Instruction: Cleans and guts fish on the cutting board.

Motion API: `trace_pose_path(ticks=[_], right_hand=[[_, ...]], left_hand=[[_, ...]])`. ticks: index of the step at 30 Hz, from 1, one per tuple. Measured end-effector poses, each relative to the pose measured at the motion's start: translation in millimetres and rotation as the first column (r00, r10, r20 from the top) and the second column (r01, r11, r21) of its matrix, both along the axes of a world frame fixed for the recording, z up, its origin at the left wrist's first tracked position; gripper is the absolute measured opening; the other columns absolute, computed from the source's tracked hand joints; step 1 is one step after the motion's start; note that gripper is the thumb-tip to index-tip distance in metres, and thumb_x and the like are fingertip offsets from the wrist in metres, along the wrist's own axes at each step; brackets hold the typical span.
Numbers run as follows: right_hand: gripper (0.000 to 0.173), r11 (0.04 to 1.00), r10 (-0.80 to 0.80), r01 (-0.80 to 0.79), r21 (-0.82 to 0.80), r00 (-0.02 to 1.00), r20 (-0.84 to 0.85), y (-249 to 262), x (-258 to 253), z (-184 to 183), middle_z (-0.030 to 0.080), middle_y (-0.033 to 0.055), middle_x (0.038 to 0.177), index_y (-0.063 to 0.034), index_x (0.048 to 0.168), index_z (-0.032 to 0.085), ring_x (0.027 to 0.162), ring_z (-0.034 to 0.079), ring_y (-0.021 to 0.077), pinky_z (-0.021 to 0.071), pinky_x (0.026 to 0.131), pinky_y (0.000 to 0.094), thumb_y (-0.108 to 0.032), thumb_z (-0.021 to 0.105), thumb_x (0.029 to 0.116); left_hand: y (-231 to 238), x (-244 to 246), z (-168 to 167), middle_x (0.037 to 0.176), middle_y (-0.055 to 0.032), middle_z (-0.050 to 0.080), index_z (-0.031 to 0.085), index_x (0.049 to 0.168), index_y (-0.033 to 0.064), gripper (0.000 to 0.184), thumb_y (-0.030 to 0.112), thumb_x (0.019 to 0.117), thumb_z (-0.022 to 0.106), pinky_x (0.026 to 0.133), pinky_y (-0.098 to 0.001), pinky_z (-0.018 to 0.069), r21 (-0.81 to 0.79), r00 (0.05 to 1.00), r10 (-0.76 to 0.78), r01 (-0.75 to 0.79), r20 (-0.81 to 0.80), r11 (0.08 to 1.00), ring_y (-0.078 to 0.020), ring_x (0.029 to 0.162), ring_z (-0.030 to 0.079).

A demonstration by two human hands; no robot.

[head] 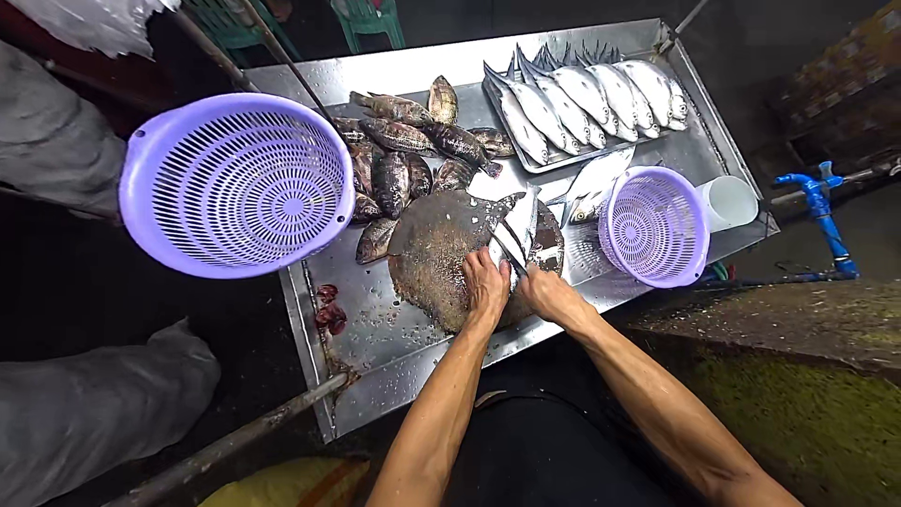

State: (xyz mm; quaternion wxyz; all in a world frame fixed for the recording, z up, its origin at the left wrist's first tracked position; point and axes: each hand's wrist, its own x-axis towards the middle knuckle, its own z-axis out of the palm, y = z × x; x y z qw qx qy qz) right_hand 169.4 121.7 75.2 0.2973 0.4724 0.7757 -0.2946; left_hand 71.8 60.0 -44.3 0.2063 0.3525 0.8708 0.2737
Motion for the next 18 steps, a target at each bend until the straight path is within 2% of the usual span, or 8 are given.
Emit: trace_pose_path(ticks=[2, 4, 6, 7, 10, 11, 14, 18], right_hand=[[0.048, 1.0, -0.024, 0.024, -0.017, 0.999, 0.029, 2.8, -5.1, 6.2, 0.065, 0.0236, 0.124, -0.0031, 0.135, 0.054, 0.117, 0.066, 0.0394, 0.0522, 0.094, 0.0592, -0.036, 0.028, 0.1111], [0.051, 0.996, -0.076, 0.079, 0.03, 0.994, -0.077, 9.6, -25.8, -15.4, 0.067, 0.025, 0.124, 0.0003, 0.135, 0.057, 0.118, 0.065, 0.04, 0.0516, 0.096, 0.0598, -0.037, 0.032, 0.1107], [0.049, 0.995, -0.072, 0.079, 0.057, 0.992, -0.104, 11.5, -37.4, -29.7, 0.067, 0.024, 0.121, -0.0015, 0.132, 0.056, 0.116, 0.066, 0.0398, 0.0534, 0.093, 0.0597, -0.039, 0.034, 0.1094], [0.048, 0.998, -0.052, 0.056, 0.041, 0.995, -0.088, 14.9, -42.0, -22.8, 0.066, 0.0243, 0.123, -0.0022, 0.134, 0.055, 0.117, 0.066, 0.0402, 0.053, 0.093, 0.0603, -0.039, 0.034, 0.1096], [0.048, 1.0, 0.02, -0.019, -0.021, 1.0, 0.013, 13.2, -21.7, 6.1, 0.065, 0.0241, 0.123, -0.0024, 0.134, 0.054, 0.114, 0.066, 0.0397, 0.0523, 0.092, 0.0601, -0.037, 0.031, 0.1103], [0.048, 1.0, 0.012, -0.012, -0.017, 1.0, 0.022, 9.3, -14.1, 3.5, 0.065, 0.024, 0.122, -0.0024, 0.134, 0.053, 0.113, 0.066, 0.0398, 0.0525, 0.092, 0.0601, -0.037, 0.03, 0.1104], [0.052, 0.993, -0.078, 0.087, 0.079, 0.99, -0.117, 2.5, -8.8, -45.5, 0.069, 0.023, 0.119, -0.0024, 0.138, 0.053, 0.114, 0.068, 0.0387, 0.0542, 0.095, 0.0575, -0.038, 0.027, 0.1111], [0.051, 0.999, -0.017, 0.018, 0.028, 1.0, -0.012, -5.8, 5.7, -24.1, 0.066, 0.025, 0.124, -0.0045, 0.141, 0.05, 0.117, 0.066, 0.0428, 0.0529, 0.094, 0.0624, -0.039, 0.028, 0.1106]], left_hand=[[1.1, 0.1, -0.1, 0.133, -0.0283, 0.056, 0.058, 0.135, -0.0028, 0.052, 0.035, 0.0993, 0.056, 0.103, -0.0553, 0.0471, 0.019, 0.999, -0.022, 0.023, -0.04, 1.0, -0.0463, 0.124, 0.055], [2.6, -5.8, 3.8, 0.135, -0.0284, 0.056, 0.057, 0.136, -0.0034, 0.05, 0.032, 0.1012, 0.055, 0.105, -0.0548, 0.046, 0.006, 0.999, -0.039, 0.04, -0.031, 0.999, -0.0462, 0.126, 0.054], [-3.0, -5.4, 1.0, 0.137, -0.027, 0.055, 0.056, 0.138, -0.0025, 0.047, 0.03, 0.1034, 0.053, 0.107, -0.0541, 0.0452, -0.009, 0.999, -0.05, 0.05, 0.006, 0.999, -0.0448, 0.129, 0.052], [-2.3, -8.7, -1.7, 0.137, -0.0264, 0.056, 0.057, 0.137, -0.0019, 0.047, 0.031, 0.1026, 0.054, 0.107, -0.0534, 0.0457, 0.012, 0.999, -0.036, 0.036, -0.001, 0.999, -0.044, 0.129, 0.053], [-1.1, -3.9, -6.3, 0.135, -0.0263, 0.057, 0.058, 0.135, -0.0011, 0.05, 0.034, 0.0988, 0.056, 0.107, -0.0532, 0.0455, 0.042, 1.0, -0.003, 0.004, -0.019, 0.999, -0.0442, 0.127, 0.054], [-0.5, -3.2, -5.3, 0.135, -0.0269, 0.057, 0.058, 0.136, -0.0019, 0.052, 0.034, 0.0987, 0.056, 0.106, -0.0538, 0.0453, 0.039, 1.0, -0.009, 0.011, -0.028, 0.999, -0.045, 0.127, 0.054], [-3.8, 0.1, -2.6, 0.136, -0.0271, 0.057, 0.058, 0.137, -0.0018, 0.051, 0.033, 0.0995, 0.055, 0.107, -0.0541, 0.0449, 0.047, 0.998, -0.044, 0.046, -0.034, 0.998, -0.0447, 0.127, 0.054], [-7.4, -3.9, -5.6, 0.138, -0.027, 0.056, 0.057, 0.137, -0.0015, 0.049, 0.031, 0.1004, 0.055, 0.109, -0.0544, 0.0436, 0.06, 0.999, -0.005, 0.003, 0.043, 0.998, -0.044, 0.129, 0.053]])
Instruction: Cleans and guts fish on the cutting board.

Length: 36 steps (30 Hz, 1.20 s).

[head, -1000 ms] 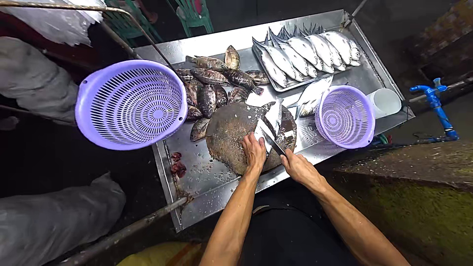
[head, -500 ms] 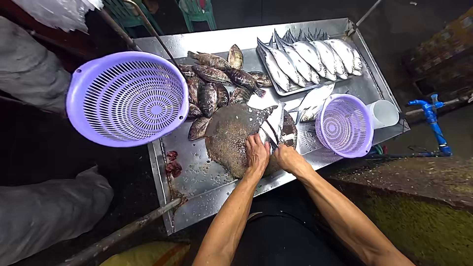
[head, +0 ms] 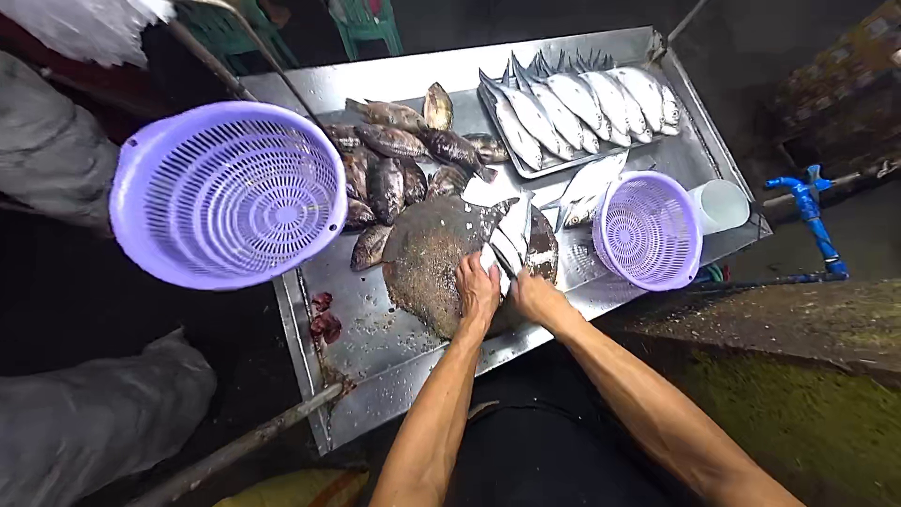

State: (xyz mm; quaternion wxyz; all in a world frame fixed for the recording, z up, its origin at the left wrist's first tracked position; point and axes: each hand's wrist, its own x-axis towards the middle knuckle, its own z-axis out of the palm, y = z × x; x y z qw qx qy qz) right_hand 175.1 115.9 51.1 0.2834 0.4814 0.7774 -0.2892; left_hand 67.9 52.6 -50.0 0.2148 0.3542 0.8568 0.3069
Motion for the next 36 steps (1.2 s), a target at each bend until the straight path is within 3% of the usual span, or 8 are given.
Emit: trace_pose_path(ticks=[8, 12, 15, 20, 25, 28, 31, 36], right_hand=[[0.052, 0.995, -0.1, 0.1, -0.009, 0.994, -0.049, -8.6, 14.8, -10.5, 0.067, 0.0234, 0.125, -0.0046, 0.142, 0.051, 0.117, 0.066, 0.041, 0.0531, 0.093, 0.0616, -0.039, 0.028, 0.1113], [0.05, 0.991, -0.097, 0.098, -0.095, 0.995, 0.012, -10.3, 29.8, 3.0, 0.064, 0.024, 0.129, -0.0049, 0.139, 0.053, 0.119, 0.065, 0.0418, 0.0519, 0.093, 0.064, -0.04, 0.031, 0.11], [0.049, 0.991, -0.095, 0.099, -0.085, 0.994, 0.048, -13.2, 30.9, 6.8, 0.064, 0.0234, 0.13, -0.0055, 0.138, 0.052, 0.121, 0.064, 0.0411, 0.0521, 0.094, 0.0629, -0.039, 0.029, 0.1101], [0.048, 0.992, -0.097, 0.101, -0.076, 0.993, 0.06, -14.0, 24.4, 11.3, 0.064, 0.0228, 0.13, -0.0055, 0.136, 0.054, 0.121, 0.064, 0.0408, 0.0524, 0.093, 0.0627, -0.038, 0.03, 0.1101], [0.048, 0.989, -0.116, 0.111, -0.095, 0.992, -0.051, -16.3, 38.6, 1.1, 0.067, 0.0219, 0.12, -0.0057, 0.131, 0.057, 0.113, 0.066, 0.0387, 0.0523, 0.092, 0.0597, -0.041, 0.032, 0.1104], [0.047, 0.993, -0.114, 0.111, -0.03, 0.985, -0.131, -32.8, 42.2, 15.3, 0.069, 0.0197, 0.109, -0.0072, 0.129, 0.056, 0.105, 0.069, 0.0375, 0.0544, 0.087, 0.0573, -0.043, 0.033, 0.1103], [0.046, 0.998, -0.06, 0.06, -0.006, 0.983, -0.173, -39.8, 24.3, 32.5, 0.069, 0.0177, 0.102, -0.0087, 0.128, 0.055, 0.1, 0.07, 0.0367, 0.0548, 0.084, 0.0563, -0.044, 0.032, 0.1104], [0.048, 1.0, -0.008, 0.008, 0.005, 0.997, -0.083, -29.7, -7.0, 28.3, 0.07, 0.0188, 0.11, -0.0105, 0.132, 0.054, 0.107, 0.069, 0.0382, 0.0547, 0.086, 0.0589, -0.045, 0.029, 0.1105]], left_hand=[[-2.9, -1.0, 2.9, 0.14, -0.0322, 0.052, 0.053, 0.141, -0.0047, 0.052, 0.029, 0.1011, 0.056, 0.111, -0.0577, 0.0407, -0.006, 0.998, -0.061, 0.06, -0.029, 0.998, -0.0485, 0.131, 0.05], [-30.2, 14.2, 13.6, 0.156, -0.0295, 0.038, 0.029, 0.16, 0.0026, 0.101, 0.049, 0.0826, 0.076, 0.108, -0.0657, 0.04, -0.176, 0.988, -0.137, 0.123, -0.072, 0.977, -0.0507, 0.14, 0.04], [-34.1, 16.5, 10.9, 0.151, -0.0319, 0.042, 0.023, 0.162, 0.0038, 0.109, 0.028, 0.074, 0.082, 0.107, -0.0599, 0.043, -0.192, 0.979, -0.165, 0.141, -0.116, 0.971, -0.0505, 0.134, 0.046], [-29.5, -32.7, 42.3, 0.148, -0.0321, 0.044, 0.018, 0.161, -0.0001, 0.109, 0.021, 0.0763, 0.083, 0.112, -0.0527, 0.0435, -0.007, 0.988, 0.138, -0.138, 0.071, 0.99, -0.0432, 0.135, 0.05], [-11.3, -43.9, 14.3, 0.154, -0.0328, 0.035, 0.011, 0.164, 0.0034, 0.116, 0.032, 0.0786, 0.084, 0.109, -0.0659, 0.0386, -0.113, 0.999, 0.012, -0.016, -0.034, 0.994, -0.0534, 0.139, 0.038], [-12.9, -42.0, 6.7, 0.156, -0.0274, 0.037, 0.026, 0.162, 0.0058, 0.094, 0.041, 0.0884, 0.072, 0.11, -0.0678, 0.0352, -0.069, 1.0, -0.018, 0.018, -0.001, 0.997, -0.0506, 0.14, 0.037], [-19.0, -45.3, 0.2, 0.147, -0.0268, 0.049, 0.041, 0.156, 0.0039, 0.062, 0.033, 0.1017, 0.05, 0.11, -0.0647, 0.0359, 0.027, 0.999, 0.041, -0.041, 0.01, 0.999, -0.0469, 0.135, 0.046], [-11.3, -39.5, -9.2, 0.141, -0.0275, 0.053, 0.045, 0.152, 0.002, 0.054, 0.029, 0.1054, 0.041, 0.107, -0.0643, 0.0395, 0.01, 0.992, 0.118, -0.118, -0.052, 0.993, -0.0454, 0.131, 0.05]])
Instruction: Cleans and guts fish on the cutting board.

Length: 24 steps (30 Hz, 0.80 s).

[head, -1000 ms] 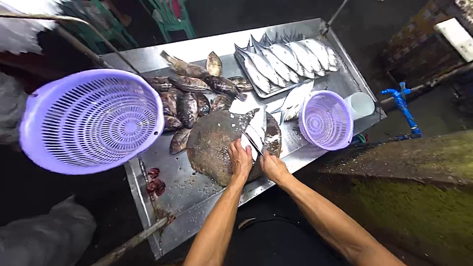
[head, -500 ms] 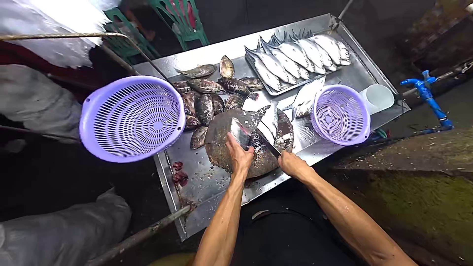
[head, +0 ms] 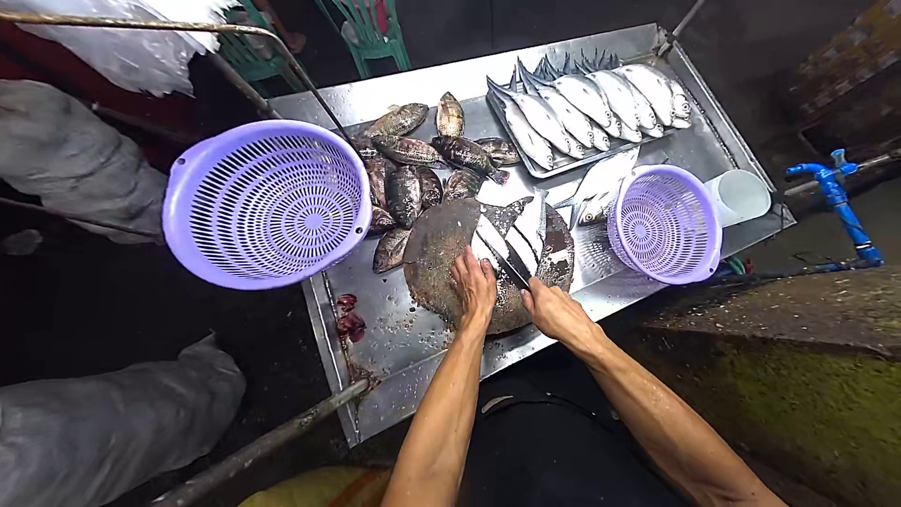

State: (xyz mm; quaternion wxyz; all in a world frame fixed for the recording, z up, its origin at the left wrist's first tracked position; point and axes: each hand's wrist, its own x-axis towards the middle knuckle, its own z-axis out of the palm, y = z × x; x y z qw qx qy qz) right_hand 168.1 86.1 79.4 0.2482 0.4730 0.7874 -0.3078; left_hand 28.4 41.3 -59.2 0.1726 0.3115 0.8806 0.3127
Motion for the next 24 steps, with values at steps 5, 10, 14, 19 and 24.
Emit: trace_pose_path(ticks=[5, 10, 14, 19, 24], right_hand=[[0.05, 1.0, 0.007, -0.007, 0.011, 1.0, 0.023, 10.2, -28.1, -17.1, 0.069, 0.0213, 0.117, -0.0077, 0.135, 0.052, 0.113, 0.068, 0.0402, 0.0539, 0.09, 0.0601, -0.042, 0.025, 0.1112], [0.049, 1.0, 0.011, -0.01, 0.022, 1.0, -0.013, 27.1, -73.6, -28.0, 0.067, 0.0222, 0.124, -0.0043, 0.137, 0.054, 0.118, 0.066, 0.0391, 0.053, 0.094, 0.0592, -0.038, 0.029, 0.1106], [0.049, 0.999, 0.034, -0.031, -0.038, 0.996, 0.082, 26.1, -58.7, -6.9, 0.065, 0.0246, 0.126, -0.0026, 0.138, 0.052, 0.118, 0.065, 0.0419, 0.052, 0.094, 0.0624, -0.037, 0.031, 0.1099], [0.05, 0.999, -0.044, 0.042, -0.016, 0.986, -0.158, 30.5, -70.4, -46.0, 0.065, 0.0263, 0.128, 0.0, 0.141, 0.052, 0.117, 0.065, 0.0429, 0.052, 0.096, 0.064, -0.035, 0.035, 0.1094], [0.045, 0.984, -0.069, 0.065, -0.169, 0.998, -0.014, 11.8, -10.8, -17.1, 0.064, 0.026, 0.129, -0.0021, 0.139, 0.052, 0.119, 0.064, 0.0445, 0.0517, 0.092, 0.0666, -0.034, 0.039, 0.1095]], left_hand=[[2.9, 12.3, -5.9, 0.142, -0.0274, 0.052, 0.043, 0.152, 0.0013, 0.055, 0.027, 0.1037, 0.041, 0.105, -0.0634, 0.0424, -0.01, 0.996, 0.007, -0.008, -0.087, 1.0, -0.0456, 0.131, 0.052], [2.8, 13.5, 2.6, 0.142, -0.0287, 0.053, 0.046, 0.149, -0.0038, 0.052, 0.021, 0.1031, 0.05, 0.107, -0.0616, 0.0425, 0.064, 0.999, 0.034, -0.032, -0.026, 0.997, -0.0454, 0.131, 0.053], [2.2, 18.0, -6.6, 0.142, -0.0272, 0.055, 0.048, 0.148, -0.0021, 0.053, 0.023, 0.1014, 0.047, 0.105, -0.0611, 0.0446, 0.029, 0.996, 0.012, -0.01, -0.092, 1.0, -0.0445, 0.131, 0.054], [1.8, 8.8, 6.4, 0.141, -0.0288, 0.054, 0.05, 0.146, -0.0031, 0.055, 0.026, 0.1007, 0.058, 0.111, -0.0627, 0.0393, 0.047, 0.999, 0.034, -0.034, -0.01, 0.998, -0.0447, 0.134, 0.051], [3.4, -3.2, 9.0, 0.151, -0.0277, 0.048, 0.037, 0.157, 0.0033, 0.057, 0.025, 0.1039, 0.043, 0.106, -0.0726, 0.0338, -0.052, 0.993, 0.026, -0.032, -0.112, 0.998, -0.0489, 0.14, 0.043]])
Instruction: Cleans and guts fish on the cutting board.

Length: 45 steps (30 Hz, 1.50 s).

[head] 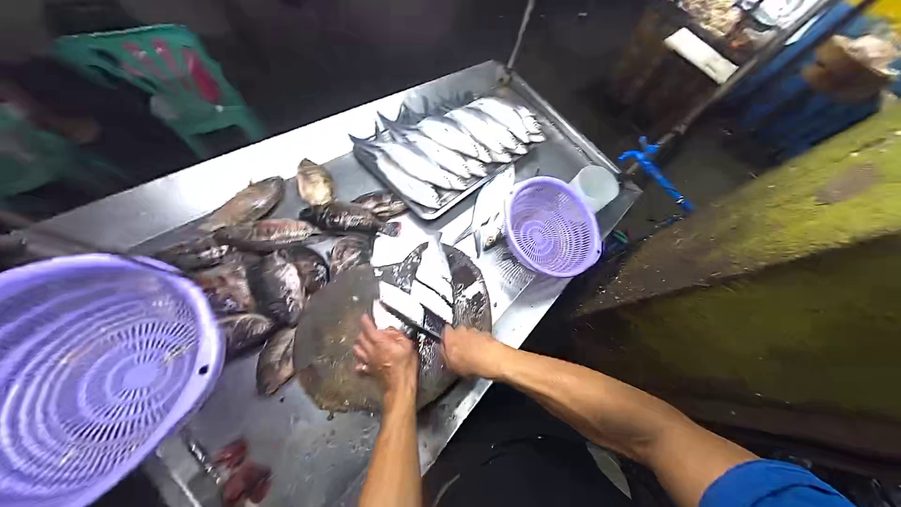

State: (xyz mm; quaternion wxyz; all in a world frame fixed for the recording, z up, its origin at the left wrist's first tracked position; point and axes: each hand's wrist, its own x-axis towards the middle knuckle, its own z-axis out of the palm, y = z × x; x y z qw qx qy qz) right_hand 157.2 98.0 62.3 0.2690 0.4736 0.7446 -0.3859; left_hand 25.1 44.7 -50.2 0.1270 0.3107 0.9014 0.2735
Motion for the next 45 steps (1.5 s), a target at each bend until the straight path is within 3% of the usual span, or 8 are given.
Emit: trace_pose_path(ticks=[3, 6, 10, 14, 19, 27, 36, 45], right_hand=[[0.044, 0.994, -0.003, 0.008, -0.106, 0.999, 0.045, -3.6, 37.2, 16.5, 0.064, 0.0278, 0.126, 0.0004, 0.136, 0.055, 0.116, 0.065, 0.045, 0.0508, 0.091, 0.0681, -0.031, 0.042, 0.1082], [0.046, 0.977, -0.021, 0.016, -0.213, 1.0, -0.02, 3.9, 72.2, 25.2, 0.066, 0.0224, 0.099, -0.0017, 0.124, 0.061, 0.082, 0.067, 0.0365, 0.0534, 0.073, 0.059, -0.04, 0.041, 0.1088], [0.047, 0.925, -0.348, 0.291, -0.244, 0.907, -0.237, 2.3, 113.8, 34.4, 0.059, 0.0096, 0.075, -0.0117, 0.13, 0.055, 0.053, 0.056, 0.0211, 0.0526, 0.052, 0.0404, -0.05, 0.037, 0.1096], [0.049, 0.855, -0.392, 0.469, 0.223, 0.864, -0.318, -1.6, 102.4, -3.0, 0.07, 0.0198, 0.109, -0.0069, 0.146, 0.047, 0.096, 0.071, 0.0341, 0.0557, 0.088, 0.0545, -0.039, 0.036, 0.1105], [0.073, 0.877, -0.382, 0.415, 0.242, 0.908, -0.174, 2.3, 57.4, -63.2, 0.043, 0.0287, 0.154, -0.002, 0.163, 0.017, 0.129, 0.058, 0.0426, 0.0492, 0.106, 0.0563, -0.032, 0.049, 0.1049], [0.049, 0.967, -0.04, 0.195, 0.164, 0.753, -0.657, 9.3, -1.2, -2.6, 0.064, 0.0172, 0.123, -0.012, 0.137, 0.065, 0.109, 0.064, 0.0263, 0.0536, 0.096, 0.0454, -0.044, 0.052, 0.1025], [0.046, 0.897, 0.013, 0.142, 0.418, 0.939, -0.345, -1.2, -5.4, -41.6, 0.059, 0.0212, 0.133, -0.0142, 0.135, 0.065, 0.125, 0.056, 0.0414, 0.0477, 0.098, 0.0613, -0.039, 0.062, 0.0962], [0.068, 0.844, 0.33, -0.108, 0.525, 0.876, -0.351, -45.4, -37.4, -68.7, 0.054, 0.0224, 0.144, -0.0143, 0.149, 0.051, 0.133, 0.05, 0.0441, 0.0455, 0.1, 0.0634, -0.039, 0.073, 0.0903]], left_hand=[[0.8, -31.4, 9.5, 0.15, -0.0278, 0.048, 0.033, 0.158, 0.0009, 0.057, 0.025, 0.1065, 0.041, 0.109, -0.0706, 0.0323, 0.074, 0.996, 0.085, -0.086, 0.018, 0.994, -0.0481, 0.141, 0.042], [-16.8, -51.0, 27.7, 0.146, -0.0323, 0.049, 0.035, 0.155, -0.0053, 0.061, 0.03, 0.1058, 0.047, 0.114, -0.0652, 0.0325, 0.146, 0.993, 0.03, -0.046, 0.113, 0.988, -0.0491, 0.138, 0.044], [-10.2, -32.6, 33.8, 0.151, -0.0315, 0.043, 0.033, 0.158, 0.0015, 0.103, 0.049, 0.0805, 0.082, 0.109, -0.074, 0.0325, -0.038, 0.975, -0.175, 0.182, 0.14, 0.983, -0.052, 0.14, 0.04], [3.8, -24.8, 15.2, 0.146, -0.0319, 0.048, 0.037, 0.155, -0.0013, 0.095, 0.027, 0.0778, 0.084, 0.11, -0.0619, 0.0407, -0.078, 0.982, -0.187, 0.19, 0.036, 0.979, -0.0498, 0.134, 0.048], [-13.2, -53.4, 30.3, 0.141, -0.0234, 0.057, 0.039, 0.151, -0.0024, 0.089, 0.019, 0.0768, 0.083, 0.112, -0.0456, 0.0455, 0.106, 0.932, -0.106, 0.073, 0.345, 0.992, -0.0316, 0.131, 0.056], [-63.2, -40.3, 47.8, 0.124, -0.0206, 0.067, 0.043, 0.147, -0.0074, 0.093, 0.023, 0.0686, 0.083, 0.103, -0.0464, 0.0525, 0.344, 0.938, -0.325, 0.267, 0.122, 0.9, -0.0295, 0.116, 0.065], [-103.7, -42.1, 43.3, 0.13, -0.0269, 0.06, 0.052, 0.144, -0.0029, 0.081, 0.023, 0.0733, 0.082, 0.106, -0.0528, 0.0471, 0.022, 0.986, -0.153, 0.152, 0.073, 0.988, -0.0416, 0.122, 0.058], [-132.7, -18.2, 48.6, 0.125, -0.0198, 0.066, 0.057, 0.136, -0.0007, 0.062, 0.016, 0.0798, 0.078, 0.103, -0.0472, 0.0514, 0.003, 0.872, 0.029, -0.034, 0.488, 0.999, -0.0278, 0.117, 0.065]])
